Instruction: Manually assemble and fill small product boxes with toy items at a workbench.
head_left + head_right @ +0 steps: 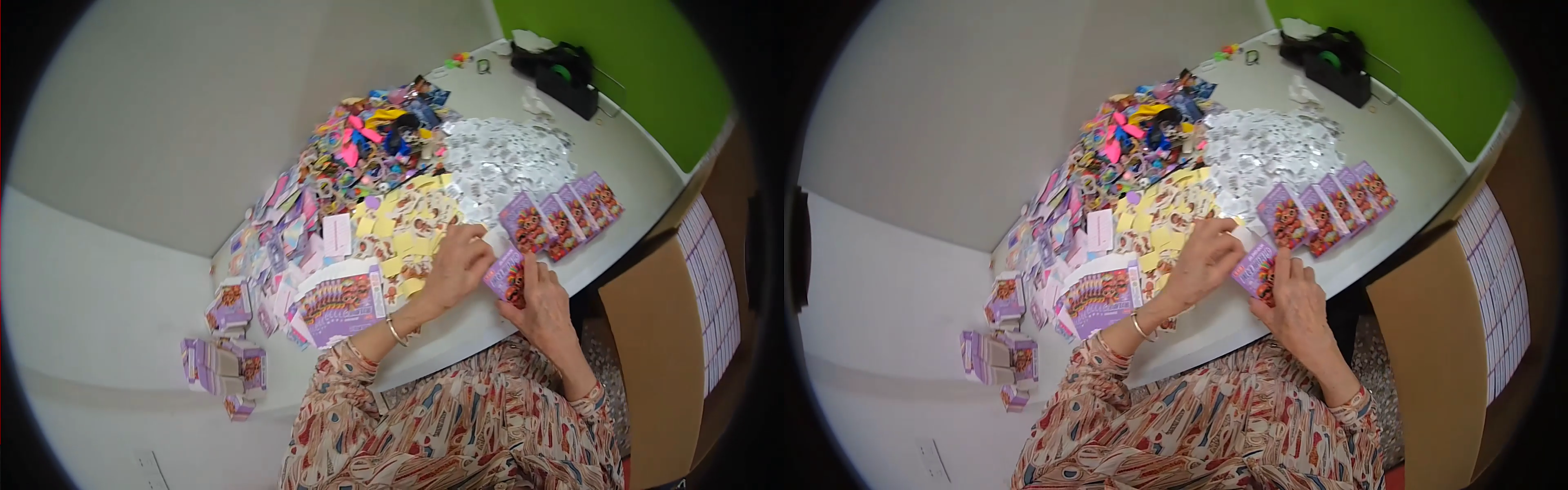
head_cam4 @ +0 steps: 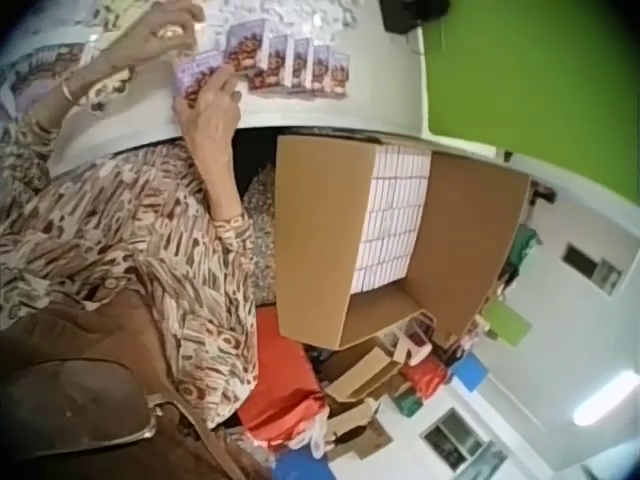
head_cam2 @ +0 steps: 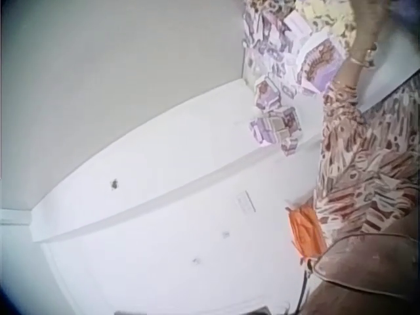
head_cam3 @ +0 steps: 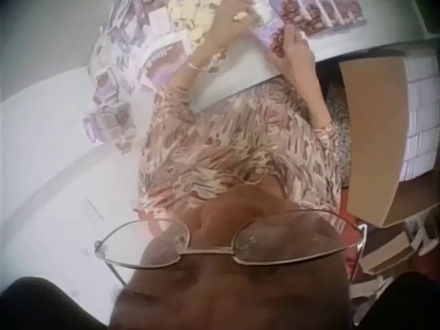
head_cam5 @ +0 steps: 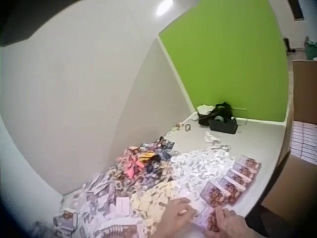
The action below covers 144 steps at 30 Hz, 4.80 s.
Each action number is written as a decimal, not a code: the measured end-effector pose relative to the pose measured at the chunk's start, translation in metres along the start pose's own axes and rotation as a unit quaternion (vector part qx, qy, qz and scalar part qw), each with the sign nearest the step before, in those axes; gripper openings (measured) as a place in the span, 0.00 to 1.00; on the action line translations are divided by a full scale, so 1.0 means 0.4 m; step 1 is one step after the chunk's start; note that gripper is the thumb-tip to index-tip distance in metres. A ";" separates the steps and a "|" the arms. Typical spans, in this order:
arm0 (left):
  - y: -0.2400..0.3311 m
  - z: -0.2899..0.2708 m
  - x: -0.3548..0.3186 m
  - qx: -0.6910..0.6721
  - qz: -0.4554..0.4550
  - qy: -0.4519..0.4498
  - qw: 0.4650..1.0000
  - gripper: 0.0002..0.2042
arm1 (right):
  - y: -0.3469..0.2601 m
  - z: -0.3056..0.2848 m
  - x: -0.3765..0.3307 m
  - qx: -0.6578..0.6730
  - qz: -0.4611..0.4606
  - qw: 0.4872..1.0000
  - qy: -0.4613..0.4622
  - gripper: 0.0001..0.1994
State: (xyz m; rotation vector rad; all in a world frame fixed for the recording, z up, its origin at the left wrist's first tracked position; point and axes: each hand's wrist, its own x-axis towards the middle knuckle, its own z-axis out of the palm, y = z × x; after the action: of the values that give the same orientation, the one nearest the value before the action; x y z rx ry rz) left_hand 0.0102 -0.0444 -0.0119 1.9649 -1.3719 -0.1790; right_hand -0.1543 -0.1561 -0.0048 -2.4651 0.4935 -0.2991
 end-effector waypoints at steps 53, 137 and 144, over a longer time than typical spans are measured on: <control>0.125 -0.197 0.050 0.286 0.107 -0.184 0.934 0.06 | -0.001 0.065 0.003 -0.073 -0.112 0.985 0.108 0.41; -0.402 -0.150 0.242 0.343 0.006 0.251 0.905 0.10 | -0.033 0.084 0.046 -0.010 -0.004 1.000 -0.011 0.43; -0.387 -0.156 0.234 0.357 -0.053 0.222 0.906 0.10 | -0.012 0.090 0.056 0.000 0.003 1.000 0.010 0.44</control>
State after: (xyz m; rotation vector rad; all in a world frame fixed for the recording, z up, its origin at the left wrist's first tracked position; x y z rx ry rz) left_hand 0.1985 -0.0684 -0.0371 2.4540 -1.0986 0.7874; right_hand -0.1211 -0.1433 -0.0285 -2.4620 0.5103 -0.3213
